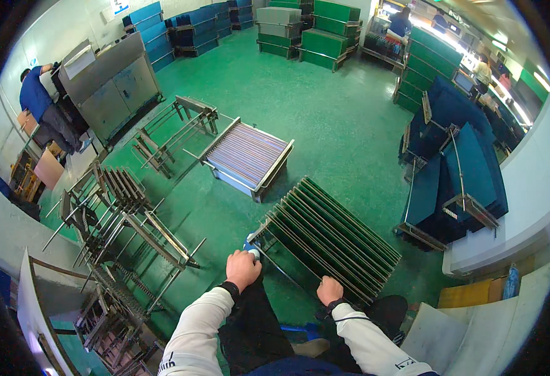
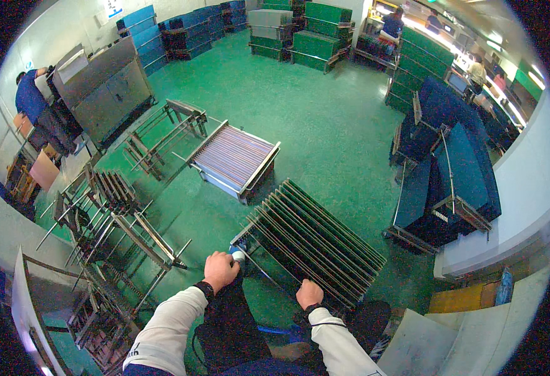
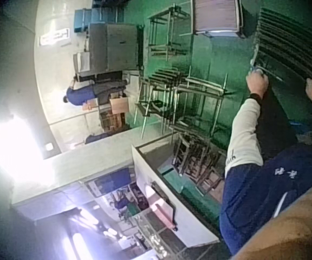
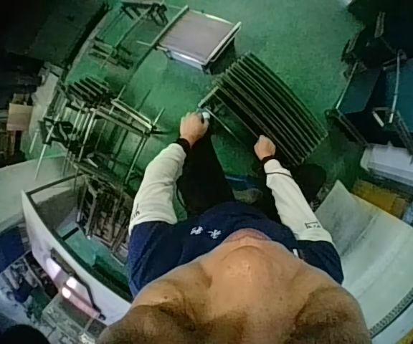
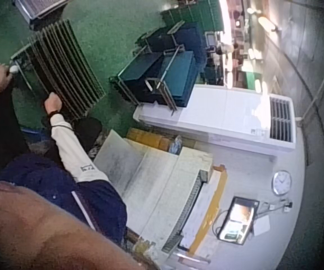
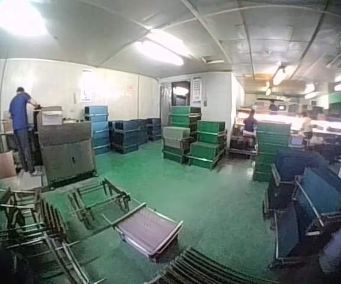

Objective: Manually feeding large green circuit boards or substrates into an industrial processing machine one by one.

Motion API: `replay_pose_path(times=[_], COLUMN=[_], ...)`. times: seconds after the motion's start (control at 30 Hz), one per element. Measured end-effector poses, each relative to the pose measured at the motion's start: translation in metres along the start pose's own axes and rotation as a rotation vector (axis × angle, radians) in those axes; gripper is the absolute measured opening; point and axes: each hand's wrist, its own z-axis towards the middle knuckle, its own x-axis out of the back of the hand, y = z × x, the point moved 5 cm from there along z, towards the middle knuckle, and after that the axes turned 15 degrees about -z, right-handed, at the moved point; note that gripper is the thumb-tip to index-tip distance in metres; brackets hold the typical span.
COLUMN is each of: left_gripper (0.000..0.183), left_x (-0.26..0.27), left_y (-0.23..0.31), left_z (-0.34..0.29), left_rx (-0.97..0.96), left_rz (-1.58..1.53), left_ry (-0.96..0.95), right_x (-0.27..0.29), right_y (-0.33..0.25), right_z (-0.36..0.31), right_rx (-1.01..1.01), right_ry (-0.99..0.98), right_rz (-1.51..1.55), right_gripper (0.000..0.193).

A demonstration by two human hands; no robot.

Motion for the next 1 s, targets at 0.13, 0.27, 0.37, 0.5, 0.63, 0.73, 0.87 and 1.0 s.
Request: replay_pose_path(times=[0.13,0.27,0.37,0.5,0.63,0.73,0.87,1.0], left_gripper=[0.028,0.029,0.029,0.029,0.028,0.028,0.028,0.028], left_x=[-0.0003,-0.0003,0.0013,0.0009,-0.0015,-0.0017,-0.0018,-0.0008], left_y=[-0.0009,-0.0016,0.0014,0.0009,-0.0023,-0.0019,-0.0024,-0.0019], left_z=[-0.0002,-0.0006,0.0002,0.0001,-0.0001,0.0004,0.0002,-0.0004], left_rx=[0.002,-0.019,-0.017,0.014,-0.017,-0.017,-0.029,-0.026], left_rz=[0.006,-0.011,-0.007,0.0,0.002,-0.002,-0.004,-0.008], left_ry=[0.001,0.03,0.016,-0.02,0.022,0.019,0.029,0.034], right_x=[-0.0012,0.0003,-0.0005,0.0001,0.0008,0.0013,0.0008,0.0026], right_y=[-0.0007,-0.0013,-0.0005,-0.0001,-0.0005,-0.0006,-0.0005,-0.0013], right_z=[0.0008,0.0002,0.001,0.0002,-0.0002,-0.0002,0.0,0.0003], right_rx=[0.005,0.005,0.005,-0.006,-0.001,-0.006,-0.006,-0.004], right_ry=[-0.005,-0.024,-0.028,0.008,0.008,0.002,-0.001,0.005], right_rz=[-0.021,-0.019,-0.018,0.025,0.028,0.023,0.021,0.019], right_gripper=[0.014,0.014,0.014,0.014,0.014,0.014,0.014,0.014])
